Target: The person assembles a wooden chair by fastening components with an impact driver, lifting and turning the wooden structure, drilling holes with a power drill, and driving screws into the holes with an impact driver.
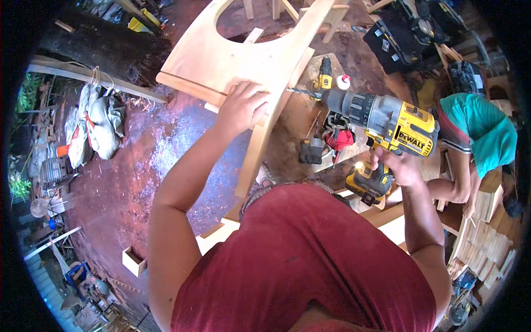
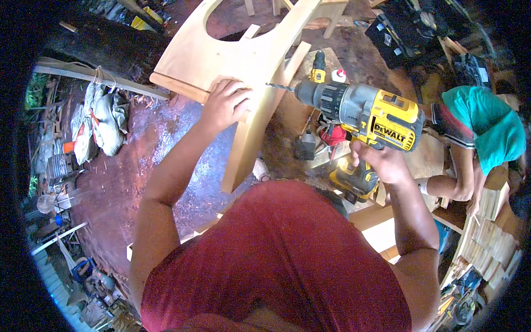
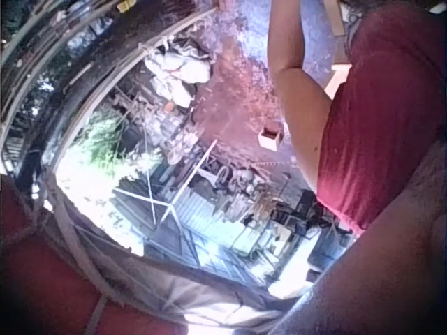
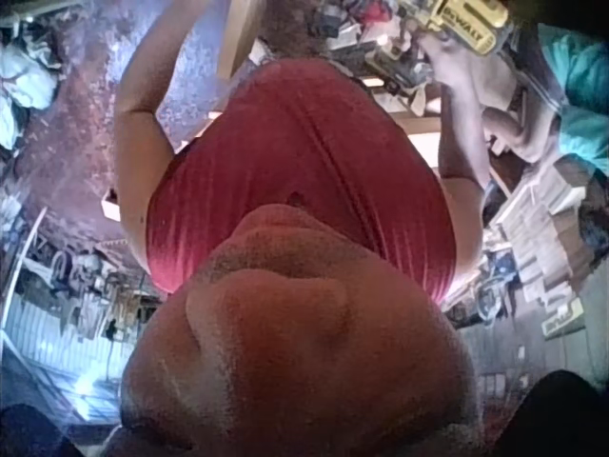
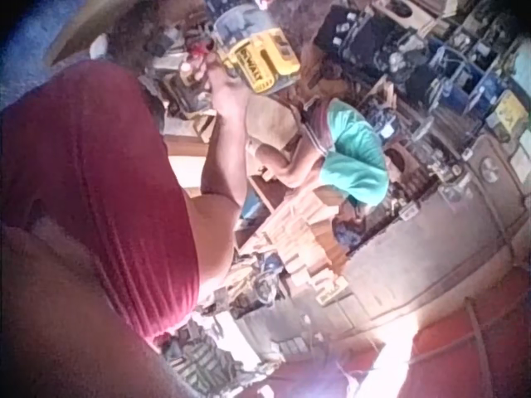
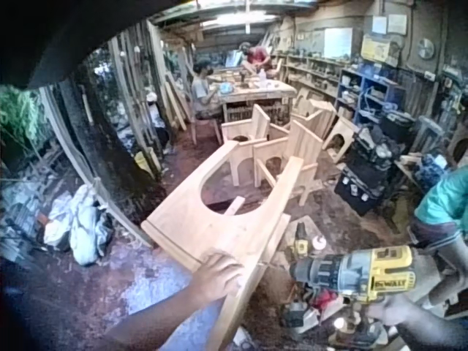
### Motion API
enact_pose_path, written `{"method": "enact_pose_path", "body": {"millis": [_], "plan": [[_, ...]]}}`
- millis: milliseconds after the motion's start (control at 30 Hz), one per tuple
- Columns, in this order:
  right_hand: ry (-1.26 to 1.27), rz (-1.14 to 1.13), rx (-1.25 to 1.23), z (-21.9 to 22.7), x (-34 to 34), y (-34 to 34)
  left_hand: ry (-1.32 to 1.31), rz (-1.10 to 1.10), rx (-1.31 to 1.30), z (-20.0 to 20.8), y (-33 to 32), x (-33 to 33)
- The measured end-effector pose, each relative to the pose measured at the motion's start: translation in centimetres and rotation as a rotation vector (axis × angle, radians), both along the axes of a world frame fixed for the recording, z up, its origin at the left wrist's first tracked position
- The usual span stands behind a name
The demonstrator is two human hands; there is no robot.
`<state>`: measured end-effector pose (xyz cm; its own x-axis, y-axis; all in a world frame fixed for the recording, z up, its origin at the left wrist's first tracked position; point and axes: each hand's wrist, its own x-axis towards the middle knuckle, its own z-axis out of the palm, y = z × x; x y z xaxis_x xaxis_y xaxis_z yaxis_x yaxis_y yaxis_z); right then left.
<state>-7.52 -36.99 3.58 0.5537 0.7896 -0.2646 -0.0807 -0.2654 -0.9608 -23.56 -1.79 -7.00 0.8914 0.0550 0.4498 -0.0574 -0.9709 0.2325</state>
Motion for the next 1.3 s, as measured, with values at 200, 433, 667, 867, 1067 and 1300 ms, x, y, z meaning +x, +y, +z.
{"method": "enact_pose_path", "body": {"millis": [200, 433, 667, 867, 1067, 1300], "plan": [[-0.031, 0.027, -0.002, 0.0, -0.1, -0.2, -0.046, -0.062, -0.153, -1.1, 1.8, 0.9], [-0.099, 0.076, -0.034, -0.2, 0.0, 0.7, -0.036, -0.066, -0.208, -0.6, 1.8, 1.9], [-0.17, 0.05, -0.13, 1.7, -0.7, 2.8, 0.006, -0.158, -0.14, -0.8, 2.8, 1.0], [-0.139, 0.131, -0.163, 2.6, -0.3, 4.5, 0.035, -0.133, 0.025, 0.6, 3.1, -0.6], [-0.254, 0.187, -0.259, 4.1, 0.0, 5.9, 0.054, -0.105, -0.117, 0.2, 2.1, -0.5], [-0.244, 0.221, -0.309, 4.8, -0.3, 7.4, 0.03, -0.057, -0.223, 0.3, 1.8, -0.2]]}}
